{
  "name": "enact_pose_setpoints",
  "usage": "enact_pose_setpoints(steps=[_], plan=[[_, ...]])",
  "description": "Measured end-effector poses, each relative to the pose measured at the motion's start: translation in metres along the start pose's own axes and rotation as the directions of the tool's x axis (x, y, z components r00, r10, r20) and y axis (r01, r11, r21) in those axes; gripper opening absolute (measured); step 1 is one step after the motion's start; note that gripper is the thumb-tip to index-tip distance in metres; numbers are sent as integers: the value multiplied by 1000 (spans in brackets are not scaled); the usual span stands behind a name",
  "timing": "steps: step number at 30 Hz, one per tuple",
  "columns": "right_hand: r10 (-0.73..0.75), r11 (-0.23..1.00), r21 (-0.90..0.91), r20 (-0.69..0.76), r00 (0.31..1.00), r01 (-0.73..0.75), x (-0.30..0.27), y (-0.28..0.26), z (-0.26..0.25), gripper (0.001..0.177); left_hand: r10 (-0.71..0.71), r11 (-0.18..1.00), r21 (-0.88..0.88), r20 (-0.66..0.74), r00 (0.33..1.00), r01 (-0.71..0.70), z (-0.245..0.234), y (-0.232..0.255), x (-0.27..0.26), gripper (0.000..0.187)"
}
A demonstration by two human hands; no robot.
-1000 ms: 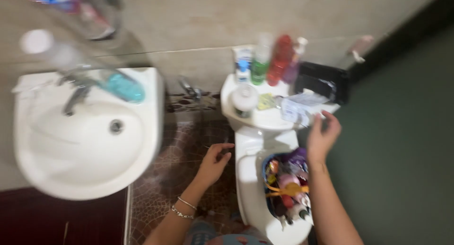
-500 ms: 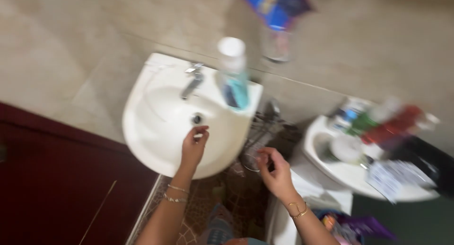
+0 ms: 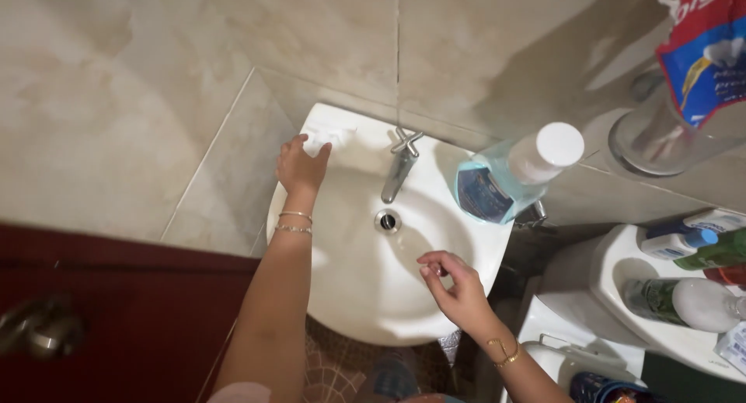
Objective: Organizing toiletries and testing the bidet sprayer in the bathroom.
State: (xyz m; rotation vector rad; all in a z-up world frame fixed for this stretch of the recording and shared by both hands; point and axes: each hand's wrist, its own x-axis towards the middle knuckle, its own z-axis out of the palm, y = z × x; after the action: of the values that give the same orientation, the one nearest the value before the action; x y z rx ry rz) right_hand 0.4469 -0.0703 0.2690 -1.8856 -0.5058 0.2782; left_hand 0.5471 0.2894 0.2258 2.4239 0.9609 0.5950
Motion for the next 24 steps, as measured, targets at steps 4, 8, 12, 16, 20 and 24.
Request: enact_pose_setpoints(steps=[4,8,12,16,20,24], plan=[[125,992,18,-59,990,-124,2,4,-1,14,-17,992,125,59,998,9,19,8,18,55],[390,920,82,-83,917,-384,-1,4,-3,16,96,994,44,55,994,-99,43,-26,25,52],[331,914,267,-55,942,-305,-22,52,2,16,155,935,-340,126,980,-104,22,-43,-4,65],[376,865,317,105,921,-389,-46,76,-7,27,98,694,-554,706,702,460,-19,-45,-115,33],[266,851,379,284,921,-363,-63,51,-40,51,259,740,-414,903,344,529,-5,3,-208,29],[359,609,686,210,909,-399,-103,68,-78,60,531,722,-557,827,188,411,-17,121,-279,32]])
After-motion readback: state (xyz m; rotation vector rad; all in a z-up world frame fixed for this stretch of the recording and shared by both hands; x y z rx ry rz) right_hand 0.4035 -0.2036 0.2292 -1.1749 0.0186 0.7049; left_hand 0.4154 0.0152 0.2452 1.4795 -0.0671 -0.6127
